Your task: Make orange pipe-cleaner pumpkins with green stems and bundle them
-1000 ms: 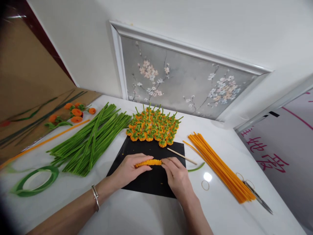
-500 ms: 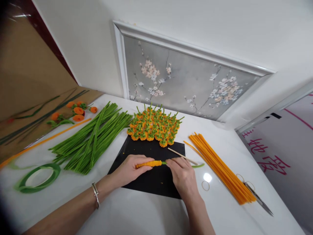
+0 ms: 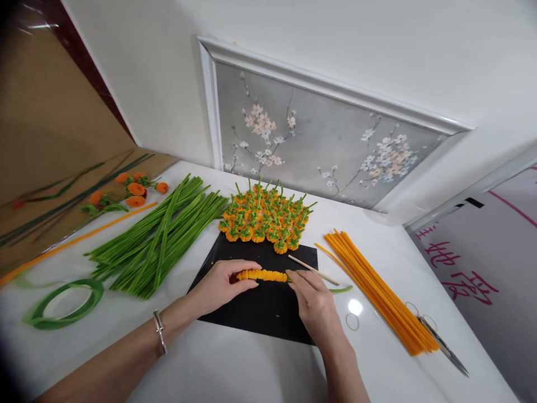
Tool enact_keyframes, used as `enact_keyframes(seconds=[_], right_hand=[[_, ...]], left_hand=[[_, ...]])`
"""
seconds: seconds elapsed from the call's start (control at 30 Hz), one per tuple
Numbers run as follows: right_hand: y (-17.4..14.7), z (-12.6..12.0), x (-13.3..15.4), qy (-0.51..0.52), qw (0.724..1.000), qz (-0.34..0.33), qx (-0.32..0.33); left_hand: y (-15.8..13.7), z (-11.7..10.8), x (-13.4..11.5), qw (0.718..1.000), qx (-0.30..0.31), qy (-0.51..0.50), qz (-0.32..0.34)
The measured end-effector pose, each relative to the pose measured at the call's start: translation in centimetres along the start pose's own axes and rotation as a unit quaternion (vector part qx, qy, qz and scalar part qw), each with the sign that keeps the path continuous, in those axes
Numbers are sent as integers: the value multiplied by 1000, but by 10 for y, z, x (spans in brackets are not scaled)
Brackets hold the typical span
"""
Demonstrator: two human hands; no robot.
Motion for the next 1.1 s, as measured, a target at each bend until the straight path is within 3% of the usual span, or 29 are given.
enact_keyframes(seconds=[0.43,0.7,1.0,1.1], right_hand=[[-2,0,-1,2,1000,26,6],[4,7,7,24,1000,1,4],[-10,-3,-14,-23,997,47,53],[-11,-6,-15,-35,996,59,52]], left_hand=[[-1,3,0,1000,-1,-10,5],[-2,7,2,999,25,-24,-8],[-1,2,7,999,10,-20,-29],[-1,5,10,999,30,-23,-35]])
Point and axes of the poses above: each hand's wrist, its own y-axis towards the middle knuckle, its own z-axis out of the palm, x = y × z, the point moved 6 cm from there along y, towards the middle knuckle, and after that the axes turned 11 degrees about -z, right-handed, at the moved point
